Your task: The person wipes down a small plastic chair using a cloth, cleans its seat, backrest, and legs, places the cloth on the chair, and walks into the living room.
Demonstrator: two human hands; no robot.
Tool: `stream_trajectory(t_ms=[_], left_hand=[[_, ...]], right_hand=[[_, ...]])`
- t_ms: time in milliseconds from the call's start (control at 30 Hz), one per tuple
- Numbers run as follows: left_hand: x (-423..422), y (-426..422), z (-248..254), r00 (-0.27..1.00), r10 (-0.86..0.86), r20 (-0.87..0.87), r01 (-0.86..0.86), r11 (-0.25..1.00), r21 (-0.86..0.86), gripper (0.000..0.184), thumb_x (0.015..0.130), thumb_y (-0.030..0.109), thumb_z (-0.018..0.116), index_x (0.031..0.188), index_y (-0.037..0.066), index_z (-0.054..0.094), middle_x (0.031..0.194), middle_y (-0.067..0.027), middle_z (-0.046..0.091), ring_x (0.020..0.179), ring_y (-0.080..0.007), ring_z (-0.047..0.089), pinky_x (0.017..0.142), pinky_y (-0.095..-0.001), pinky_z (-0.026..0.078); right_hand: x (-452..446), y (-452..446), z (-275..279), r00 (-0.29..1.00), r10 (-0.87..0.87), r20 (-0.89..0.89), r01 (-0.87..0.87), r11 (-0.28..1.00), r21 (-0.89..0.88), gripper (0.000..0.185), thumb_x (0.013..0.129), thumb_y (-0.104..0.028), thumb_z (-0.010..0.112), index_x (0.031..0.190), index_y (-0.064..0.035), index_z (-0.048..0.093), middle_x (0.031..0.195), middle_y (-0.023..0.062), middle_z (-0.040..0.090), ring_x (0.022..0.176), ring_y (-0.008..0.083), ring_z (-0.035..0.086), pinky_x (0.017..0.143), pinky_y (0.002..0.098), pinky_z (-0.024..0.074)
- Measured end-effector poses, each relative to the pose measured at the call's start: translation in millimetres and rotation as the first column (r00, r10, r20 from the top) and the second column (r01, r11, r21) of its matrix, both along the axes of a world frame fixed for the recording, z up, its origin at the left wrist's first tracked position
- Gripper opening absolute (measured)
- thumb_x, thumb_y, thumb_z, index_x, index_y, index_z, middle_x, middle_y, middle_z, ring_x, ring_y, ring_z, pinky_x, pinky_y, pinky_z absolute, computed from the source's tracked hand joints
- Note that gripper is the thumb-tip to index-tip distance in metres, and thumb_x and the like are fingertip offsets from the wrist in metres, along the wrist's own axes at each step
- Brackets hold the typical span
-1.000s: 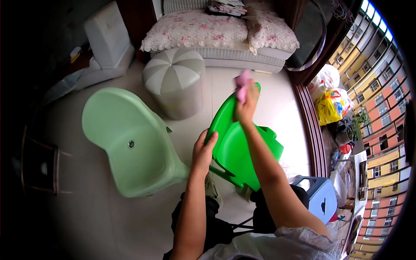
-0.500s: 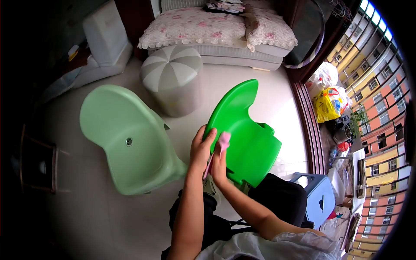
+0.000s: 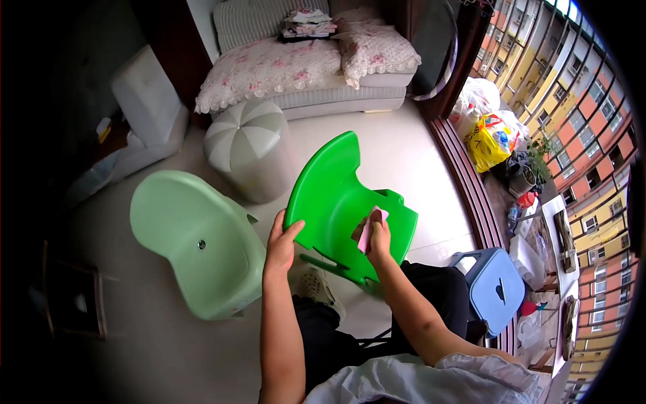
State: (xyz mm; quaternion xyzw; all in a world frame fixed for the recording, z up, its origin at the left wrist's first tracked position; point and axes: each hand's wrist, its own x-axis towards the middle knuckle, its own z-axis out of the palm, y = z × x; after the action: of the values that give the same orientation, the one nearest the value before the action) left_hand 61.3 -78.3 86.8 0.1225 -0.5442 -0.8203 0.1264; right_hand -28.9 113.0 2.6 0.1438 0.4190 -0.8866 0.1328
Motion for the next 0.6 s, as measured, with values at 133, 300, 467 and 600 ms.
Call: stream_trajectory(t_ms=[133,300,467,600], left_hand=[[30,-8,3,1.000,-0.005,0.005,0.005,0.999,0.044,0.036,0.083,0.003,0.054,0.117,0.003,0.045,0.107,-0.0064,0.055,0.099,-0.0157,0.051,0.087,-0.0309,0.039],[80,-24,-2,1.000,0.009,0.023,-0.011,0.998,0.068,0.036,0.079,-0.002,0.055,0.113,0.004,0.047,0.105,-0.0053,0.054,0.099,-0.0169,0.050,0.088,-0.0315,0.038],[135,-39,-2,0.997,0.026,0.077,-0.029,0.999,0.037,0.039,0.074,-0.006,0.058,0.109,0.005,0.047,0.103,-0.0037,0.053,0.100,-0.0164,0.049,0.089,-0.0317,0.037],[159,-51,16,0.959,0.035,0.283,0.015,0.985,-0.173,0.044,0.069,-0.007,0.060,0.109,0.004,0.046,0.100,-0.0043,0.054,0.096,-0.0167,0.051,0.083,-0.0311,0.042]], right_hand=[[-23,6,-3,0.999,-0.025,-0.030,0.025,1.000,-0.018,0.013,0.090,-0.021,0.045,0.091,-0.0081,0.050,0.072,0.0028,0.052,0.057,0.0157,0.051,0.048,0.0285,0.0434],[-50,22,9,0.965,0.152,-0.215,-0.018,0.853,0.522,0.023,0.085,-0.013,0.044,0.104,-0.0028,0.051,0.080,0.0051,0.055,0.071,0.0140,0.053,0.063,0.0268,0.0449],[-46,40,8,0.876,0.411,-0.253,0.036,0.467,0.884,0.030,0.083,-0.021,0.048,0.109,-0.0086,0.053,0.093,0.0160,0.062,0.087,0.0316,0.060,0.076,0.0383,0.0460],[-38,39,23,0.716,0.642,-0.272,-0.029,0.417,0.908,0.032,0.081,-0.018,0.051,0.111,-0.0105,0.053,0.100,0.0169,0.060,0.094,0.0339,0.057,0.082,0.0376,0.0444]])
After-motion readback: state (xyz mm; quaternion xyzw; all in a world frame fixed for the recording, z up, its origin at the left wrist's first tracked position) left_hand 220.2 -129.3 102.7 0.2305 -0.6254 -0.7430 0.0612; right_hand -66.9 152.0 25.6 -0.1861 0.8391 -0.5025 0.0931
